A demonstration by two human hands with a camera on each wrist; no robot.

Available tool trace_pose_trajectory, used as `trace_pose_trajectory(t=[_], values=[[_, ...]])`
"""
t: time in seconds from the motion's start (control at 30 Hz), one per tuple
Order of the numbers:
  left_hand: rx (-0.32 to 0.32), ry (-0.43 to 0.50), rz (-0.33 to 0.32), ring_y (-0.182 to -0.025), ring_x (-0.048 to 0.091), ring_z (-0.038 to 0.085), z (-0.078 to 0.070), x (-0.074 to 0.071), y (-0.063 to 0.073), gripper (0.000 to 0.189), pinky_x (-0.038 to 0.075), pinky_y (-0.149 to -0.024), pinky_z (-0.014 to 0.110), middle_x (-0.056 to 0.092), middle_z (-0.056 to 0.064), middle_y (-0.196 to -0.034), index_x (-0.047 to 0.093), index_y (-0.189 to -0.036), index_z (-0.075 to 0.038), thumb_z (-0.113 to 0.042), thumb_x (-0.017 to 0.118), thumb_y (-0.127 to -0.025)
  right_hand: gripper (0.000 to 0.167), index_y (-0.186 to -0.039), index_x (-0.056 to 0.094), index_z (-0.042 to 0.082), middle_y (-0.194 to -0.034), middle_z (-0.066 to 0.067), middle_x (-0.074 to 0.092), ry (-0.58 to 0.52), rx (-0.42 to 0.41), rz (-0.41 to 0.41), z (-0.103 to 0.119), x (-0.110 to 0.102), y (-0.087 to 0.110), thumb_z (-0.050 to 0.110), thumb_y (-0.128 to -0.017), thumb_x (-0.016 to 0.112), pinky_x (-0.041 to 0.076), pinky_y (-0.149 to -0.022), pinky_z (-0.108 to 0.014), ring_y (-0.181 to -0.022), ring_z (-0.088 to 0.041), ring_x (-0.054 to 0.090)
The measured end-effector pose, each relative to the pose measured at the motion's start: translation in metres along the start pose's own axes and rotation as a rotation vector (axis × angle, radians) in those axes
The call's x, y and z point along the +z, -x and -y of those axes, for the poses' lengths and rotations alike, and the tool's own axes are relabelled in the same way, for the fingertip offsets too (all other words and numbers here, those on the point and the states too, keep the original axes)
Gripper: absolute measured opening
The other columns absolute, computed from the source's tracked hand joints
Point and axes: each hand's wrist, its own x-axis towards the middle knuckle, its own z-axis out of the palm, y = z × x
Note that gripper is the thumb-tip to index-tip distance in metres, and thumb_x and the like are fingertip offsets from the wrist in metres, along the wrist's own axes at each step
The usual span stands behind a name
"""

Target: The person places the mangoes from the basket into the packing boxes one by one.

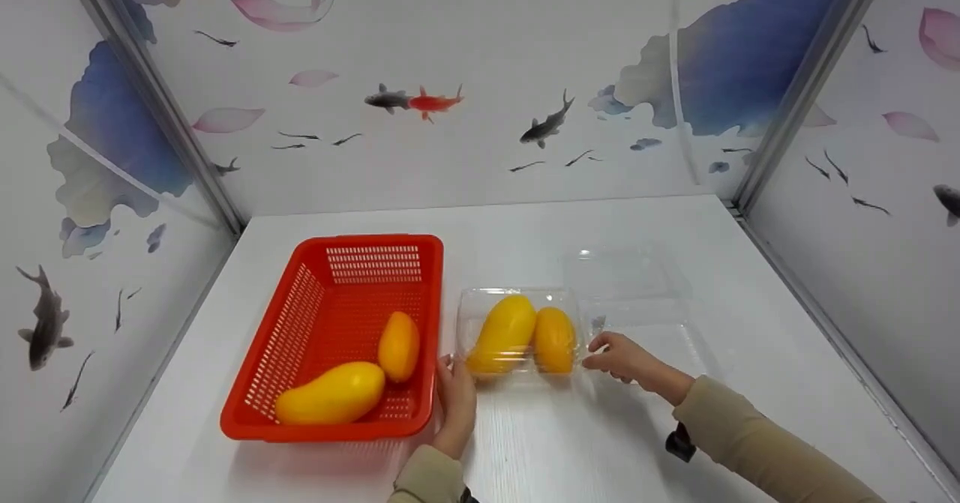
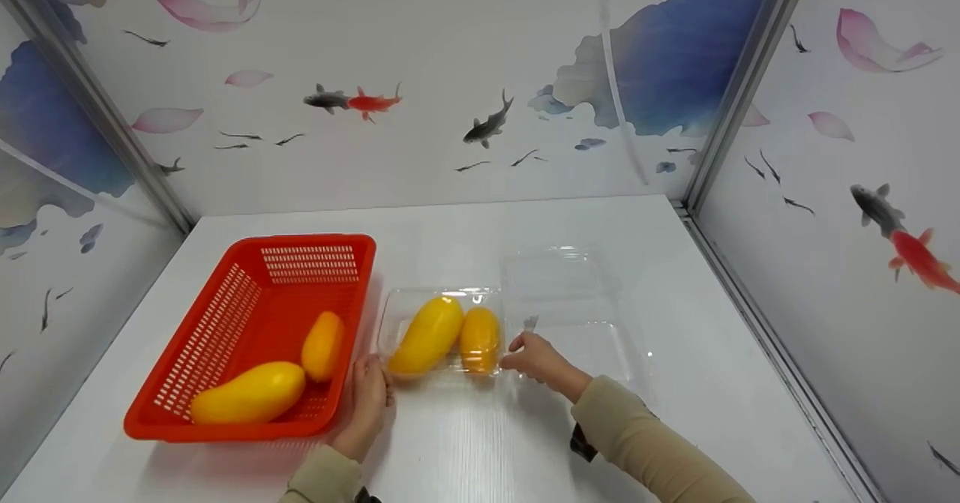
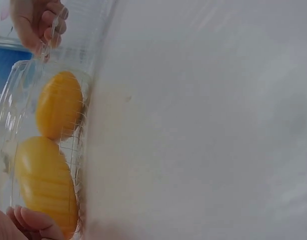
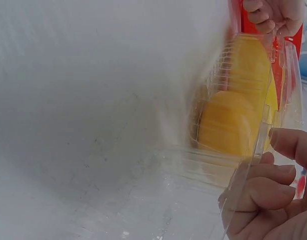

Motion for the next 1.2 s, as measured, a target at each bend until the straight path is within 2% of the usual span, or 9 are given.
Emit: trace_pose_trajectory(t=[0.13,0.23,0.33,0.43,0.6,0.67,1.07,1.13,1.2], values=[[0.018,-0.001,0.005,-0.093,0.047,0.029,0.0,0.0,0.002,0.036,0.046,-0.083,0.035,0.043,0.018,-0.109,0.036,-0.126,0.001,-0.021,0.036,-0.098,0.027,-0.102,0.051,0.003,-0.068,0.0,0.042,-0.008,-0.018,0.028,0.004,0.0,-0.001,0.014,-0.08,0.063,0.022,-0.045,-0.02,-0.048,-0.01,0.026],[0.073,0.055,-0.008,-0.079,0.045,0.024,0.001,0.001,0.001,0.03,0.041,-0.068,0.026,0.042,0.014,-0.097,0.039,-0.119,0.001,-0.018,0.036,-0.097,0.028,-0.103,0.051,0.002,-0.069,0.0,0.043,-0.003,-0.033,0.038,0.008,-0.001,-0.004,0.011,-0.08,0.063,0.023,-0.045,-0.02,-0.049,-0.01,0.027],[0.145,0.119,-0.03,-0.071,0.044,0.021,0.003,0.004,0.0,0.024,0.039,-0.063,0.022,0.043,0.012,-0.087,0.041,-0.111,0.0,-0.018,0.036,-0.097,0.029,-0.106,0.052,0.002,-0.071,-0.001,0.044,0.001,-0.035,0.034,0.012,-0.003,-0.01,0.011,-0.081,0.063,0.024,-0.045,-0.019,-0.049,-0.01,0.027],[0.159,0.125,-0.045,-0.066,0.043,0.018,0.002,0.006,-0.003,0.021,0.038,-0.062,0.022,0.042,0.01,-0.079,0.041,-0.108,0.0,-0.016,0.035,-0.096,0.032,-0.11,0.051,0.001,-0.071,-0.001,0.043,0.026,-0.026,0.034,0.017,-0.005,-0.018,0.011,-0.082,0.062,0.024,-0.045,-0.02,-0.049,-0.01,0.026],[0.082,0.082,-0.046,-0.069,0.043,0.018,-0.002,0.009,-0.008,0.026,0.039,-0.064,0.023,0.042,0.009,-0.08,0.039,-0.117,0.002,-0.012,0.033,-0.095,0.035,-0.113,0.05,0.001,-0.069,-0.001,0.043,0.062,0.006,0.027,0.026,-0.01,-0.029,0.009,-0.081,0.064,0.024,-0.045,-0.02,-0.049,-0.011,0.027],[0.076,0.078,-0.049,-0.068,0.043,0.018,-0.004,0.01,-0.009,0.027,0.039,-0.063,0.023,0.042,0.009,-0.08,0.038,-0.118,0.003,-0.012,0.032,-0.096,0.036,-0.113,0.05,0.001,-0.071,-0.002,0.043,0.073,0.013,0.028,0.029,-0.011,-0.032,0.009,-0.081,0.064,0.025,-0.046,-0.021,-0.051,-0.012,0.029],[0.108,0.051,-0.067,-0.065,0.044,0.018,-0.002,0.009,-0.01,0.021,0.04,-0.061,0.023,0.045,0.007,-0.08,0.042,-0.113,0.0,-0.01,0.037,-0.095,0.045,-0.12,0.044,0.002,-0.072,-0.002,0.044,0.1,0.044,0.033,0.03,-0.011,-0.035,0.009,-0.081,0.065,0.025,-0.046,-0.021,-0.049,-0.012,0.027],[0.1,0.048,-0.071,-0.07,0.046,0.02,-0.002,0.009,-0.01,0.022,0.042,-0.065,0.025,0.046,0.009,-0.083,0.043,-0.113,0.0,-0.011,0.037,-0.096,0.047,-0.121,0.043,0.001,-0.072,-0.002,0.044,0.096,0.042,0.033,0.029,-0.011,-0.034,0.01,-0.081,0.065,0.025,-0.046,-0.021,-0.05,-0.012,0.027],[0.088,0.045,-0.074,-0.083,0.048,0.024,-0.002,0.01,-0.01,0.025,0.046,-0.077,0.031,0.048,0.013,-0.093,0.042,-0.116,0.001,-0.012,0.036,-0.096,0.05,-0.124,0.042,0.001,-0.072,-0.002,0.044,0.091,0.035,0.026,0.027,-0.011,-0.034,0.01,-0.081,0.065,0.025,-0.046,-0.022,-0.051,-0.012,0.028]])
